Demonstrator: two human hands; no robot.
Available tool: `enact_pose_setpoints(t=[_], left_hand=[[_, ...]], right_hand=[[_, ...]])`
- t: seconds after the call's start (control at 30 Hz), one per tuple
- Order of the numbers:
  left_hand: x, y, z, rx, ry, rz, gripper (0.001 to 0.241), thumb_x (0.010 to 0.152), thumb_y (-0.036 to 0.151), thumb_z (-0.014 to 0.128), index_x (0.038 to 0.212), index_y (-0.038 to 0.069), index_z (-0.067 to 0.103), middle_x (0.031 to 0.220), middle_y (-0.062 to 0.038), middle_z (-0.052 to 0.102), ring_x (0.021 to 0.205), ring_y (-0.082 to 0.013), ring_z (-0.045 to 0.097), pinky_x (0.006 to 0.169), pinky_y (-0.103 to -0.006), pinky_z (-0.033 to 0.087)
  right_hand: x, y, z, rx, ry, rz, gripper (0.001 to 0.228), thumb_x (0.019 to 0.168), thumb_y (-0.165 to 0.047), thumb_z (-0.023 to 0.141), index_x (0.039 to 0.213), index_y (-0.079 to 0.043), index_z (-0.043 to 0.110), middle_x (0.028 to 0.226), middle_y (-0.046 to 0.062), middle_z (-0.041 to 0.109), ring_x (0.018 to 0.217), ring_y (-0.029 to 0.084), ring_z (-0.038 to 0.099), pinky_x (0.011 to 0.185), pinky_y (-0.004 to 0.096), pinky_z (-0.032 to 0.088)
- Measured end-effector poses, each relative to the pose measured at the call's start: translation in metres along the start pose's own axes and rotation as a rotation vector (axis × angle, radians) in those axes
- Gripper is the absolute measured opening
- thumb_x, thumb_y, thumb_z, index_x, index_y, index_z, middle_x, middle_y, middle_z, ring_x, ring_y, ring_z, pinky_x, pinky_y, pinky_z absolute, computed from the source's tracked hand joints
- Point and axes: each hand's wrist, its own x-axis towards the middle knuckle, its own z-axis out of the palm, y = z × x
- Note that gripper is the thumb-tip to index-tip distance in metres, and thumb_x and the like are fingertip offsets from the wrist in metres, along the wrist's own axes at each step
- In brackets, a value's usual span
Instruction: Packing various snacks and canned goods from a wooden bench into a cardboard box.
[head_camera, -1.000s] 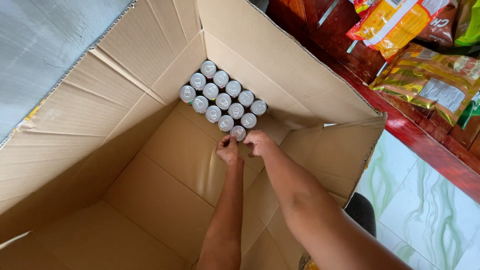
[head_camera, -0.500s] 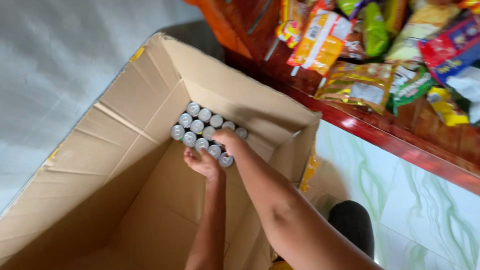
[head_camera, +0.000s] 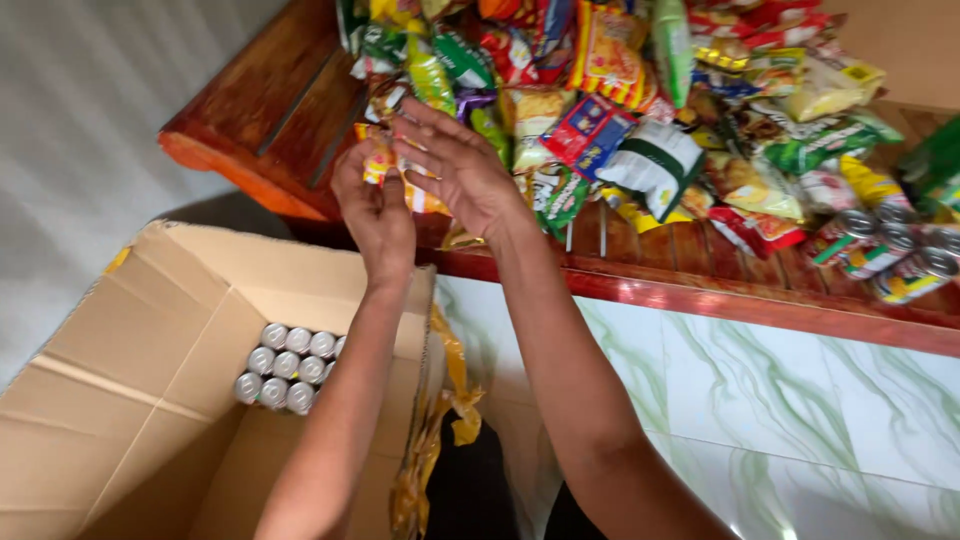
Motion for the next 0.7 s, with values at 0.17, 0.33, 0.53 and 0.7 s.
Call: enact_pose_setpoints(t=[0.17,0.33,0.53,0.7], left_hand=[[-0.044,0.035,0.127,0.138,-0.308,0.040,0.041,0.096,-0.003,0.062,0.136,0.004,0.056,0.142,-0.015,0.050,0.136,-0.0313,0.050,0.111,-0.0393,0.042],[-0.110,0.032,0.237,0.003,-0.534,0.088,0.042,0.095,-0.003,0.063,0.135,0.005,0.057,0.143,-0.015,0.053,0.137,-0.0318,0.051,0.115,-0.0407,0.041],[-0.202,0.022,0.334,-0.050,-0.720,0.103,0.041,0.093,-0.003,0.066,0.133,0.004,0.058,0.138,-0.016,0.055,0.134,-0.0355,0.051,0.116,-0.0441,0.040],[-0.263,0.001,0.403,-0.073,-0.798,0.117,0.045,0.087,-0.003,0.068,0.130,0.005,0.059,0.133,-0.016,0.059,0.129,-0.0371,0.053,0.113,-0.0456,0.041]], right_hand=[[-0.085,-0.090,-0.085,-0.069,0.238,-0.274,0.049,0.101,-0.014,0.062,0.149,-0.009,0.053,0.147,0.009,0.061,0.130,0.022,0.060,0.100,0.037,0.055],[-0.180,-0.140,-0.159,-0.157,0.532,-0.416,0.047,0.101,-0.012,0.058,0.149,-0.012,0.054,0.149,0.007,0.058,0.134,0.021,0.057,0.104,0.040,0.049],[-0.291,-0.172,-0.261,-0.297,0.881,-0.512,0.047,0.100,-0.010,0.056,0.147,-0.012,0.055,0.149,0.006,0.058,0.135,0.021,0.056,0.106,0.041,0.046],[-0.361,-0.196,-0.340,-0.366,1.069,-0.653,0.043,0.100,-0.008,0.056,0.142,-0.008,0.062,0.141,0.004,0.065,0.124,0.017,0.064,0.099,0.031,0.052]])
